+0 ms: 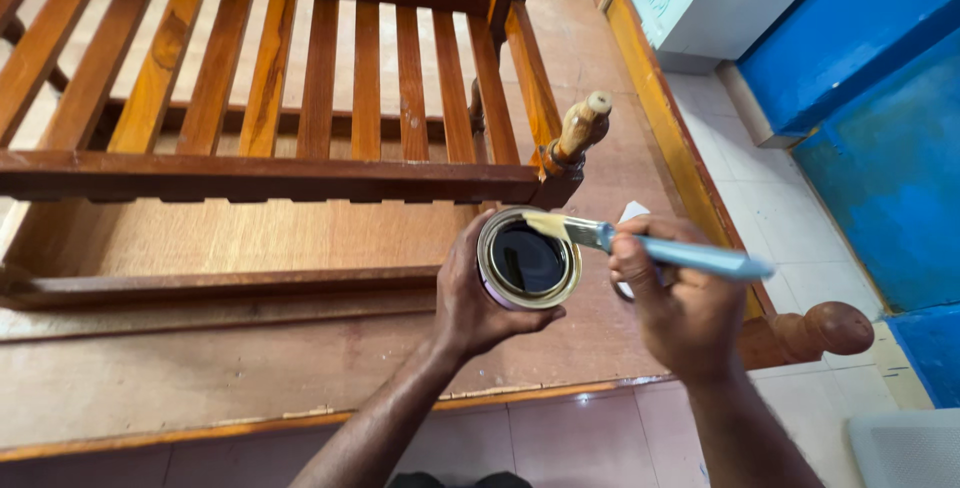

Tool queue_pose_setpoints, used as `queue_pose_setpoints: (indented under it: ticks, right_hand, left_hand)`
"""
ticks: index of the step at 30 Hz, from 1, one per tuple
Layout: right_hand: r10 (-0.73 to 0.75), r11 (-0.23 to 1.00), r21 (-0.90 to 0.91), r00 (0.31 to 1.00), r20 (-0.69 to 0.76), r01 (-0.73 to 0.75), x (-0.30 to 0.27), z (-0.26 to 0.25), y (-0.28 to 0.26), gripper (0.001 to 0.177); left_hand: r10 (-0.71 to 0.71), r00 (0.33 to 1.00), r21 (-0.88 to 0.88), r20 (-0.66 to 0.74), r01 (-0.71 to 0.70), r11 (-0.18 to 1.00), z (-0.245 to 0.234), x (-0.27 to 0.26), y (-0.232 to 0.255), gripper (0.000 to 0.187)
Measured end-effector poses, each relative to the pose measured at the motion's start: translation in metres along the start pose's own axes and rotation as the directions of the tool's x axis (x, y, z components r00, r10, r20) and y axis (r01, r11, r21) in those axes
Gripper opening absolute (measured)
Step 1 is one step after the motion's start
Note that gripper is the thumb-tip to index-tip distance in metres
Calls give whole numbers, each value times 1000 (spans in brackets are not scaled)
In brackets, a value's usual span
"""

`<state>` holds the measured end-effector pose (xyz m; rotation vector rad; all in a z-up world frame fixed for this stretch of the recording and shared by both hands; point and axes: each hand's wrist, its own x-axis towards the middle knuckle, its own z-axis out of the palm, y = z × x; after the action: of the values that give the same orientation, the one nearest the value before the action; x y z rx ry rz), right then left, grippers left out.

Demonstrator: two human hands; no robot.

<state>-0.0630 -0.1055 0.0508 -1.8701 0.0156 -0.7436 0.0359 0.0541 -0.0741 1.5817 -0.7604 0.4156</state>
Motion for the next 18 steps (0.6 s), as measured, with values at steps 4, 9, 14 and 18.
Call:
queue_pose_setpoints:
  ticks: [4, 9, 14, 18]
  right_hand:
    - [-99, 978, -181, 994, 56, 108, 2, -13, 7, 16]
    - [-245, 822, -483, 953, 176, 301, 12, -6, 16, 17]
    - [-67, 912, -398, 994, 92, 98, 18, -15, 17, 17]
    - [-245, 826, -467, 947, 207, 315, 20, -20, 24, 19]
  left_hand:
    - [-15, 1000, 14, 15, 15, 1000, 5, -6, -14, 121]
    - [-33, 999, 16, 30, 33, 999, 11, -13, -27, 122]
    - [-23, 1000, 70, 11, 22, 997, 15, -14, -29, 121]
    - [-8, 1000, 122, -5, 9, 992, 21, -12, -23, 122]
